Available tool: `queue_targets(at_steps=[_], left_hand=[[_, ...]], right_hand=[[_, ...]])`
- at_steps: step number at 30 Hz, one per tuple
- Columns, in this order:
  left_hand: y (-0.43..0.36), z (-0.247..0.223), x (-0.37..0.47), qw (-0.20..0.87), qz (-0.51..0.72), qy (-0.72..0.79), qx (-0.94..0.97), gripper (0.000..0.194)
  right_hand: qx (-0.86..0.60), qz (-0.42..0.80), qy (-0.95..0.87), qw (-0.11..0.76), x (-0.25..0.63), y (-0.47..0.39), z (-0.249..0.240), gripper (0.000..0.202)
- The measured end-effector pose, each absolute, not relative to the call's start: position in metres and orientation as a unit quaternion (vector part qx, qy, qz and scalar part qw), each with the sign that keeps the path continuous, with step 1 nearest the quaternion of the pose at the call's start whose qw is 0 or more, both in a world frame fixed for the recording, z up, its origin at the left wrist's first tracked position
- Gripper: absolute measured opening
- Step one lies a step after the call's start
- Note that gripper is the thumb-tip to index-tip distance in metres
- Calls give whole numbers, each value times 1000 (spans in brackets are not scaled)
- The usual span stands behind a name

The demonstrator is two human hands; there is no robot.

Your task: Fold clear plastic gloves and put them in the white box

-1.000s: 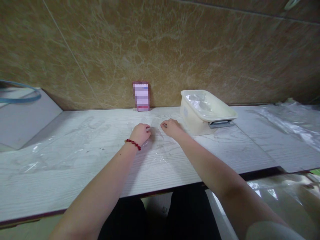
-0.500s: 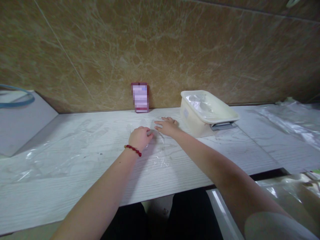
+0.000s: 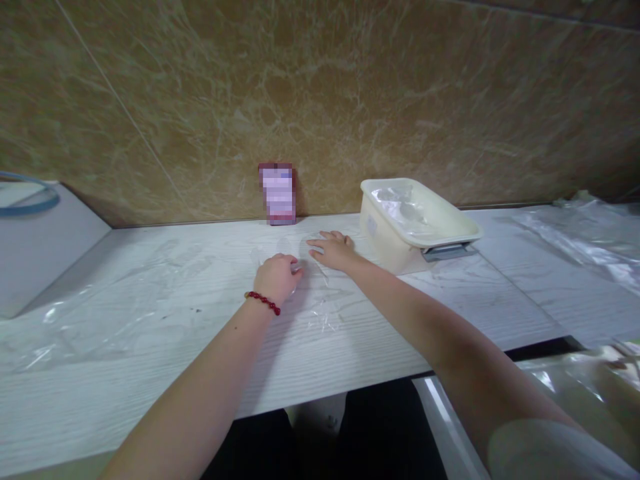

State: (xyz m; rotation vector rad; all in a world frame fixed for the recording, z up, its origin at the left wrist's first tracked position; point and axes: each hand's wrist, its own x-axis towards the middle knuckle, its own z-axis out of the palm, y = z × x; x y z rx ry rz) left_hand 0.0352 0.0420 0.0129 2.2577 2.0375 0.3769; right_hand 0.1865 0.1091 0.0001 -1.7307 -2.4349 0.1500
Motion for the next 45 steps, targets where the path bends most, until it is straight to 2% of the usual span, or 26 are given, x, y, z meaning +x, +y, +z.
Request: queue_targets(at_steps=[16, 24, 33, 45], left_hand=[[49, 9, 28, 21, 119, 657, 745, 37], [48, 10, 30, 22, 112, 653, 749, 35], [48, 10, 29, 23, 113, 649, 752, 36], [51, 7, 26, 22, 118, 645, 755, 37]], right_hand=[[-569, 17, -817, 94, 187, 104, -7, 39], [-543, 10, -830, 127, 198, 95, 4, 38], [-498, 25, -862, 89, 217, 50, 2, 35], [-506, 39, -858, 81, 217, 51, -4, 37]])
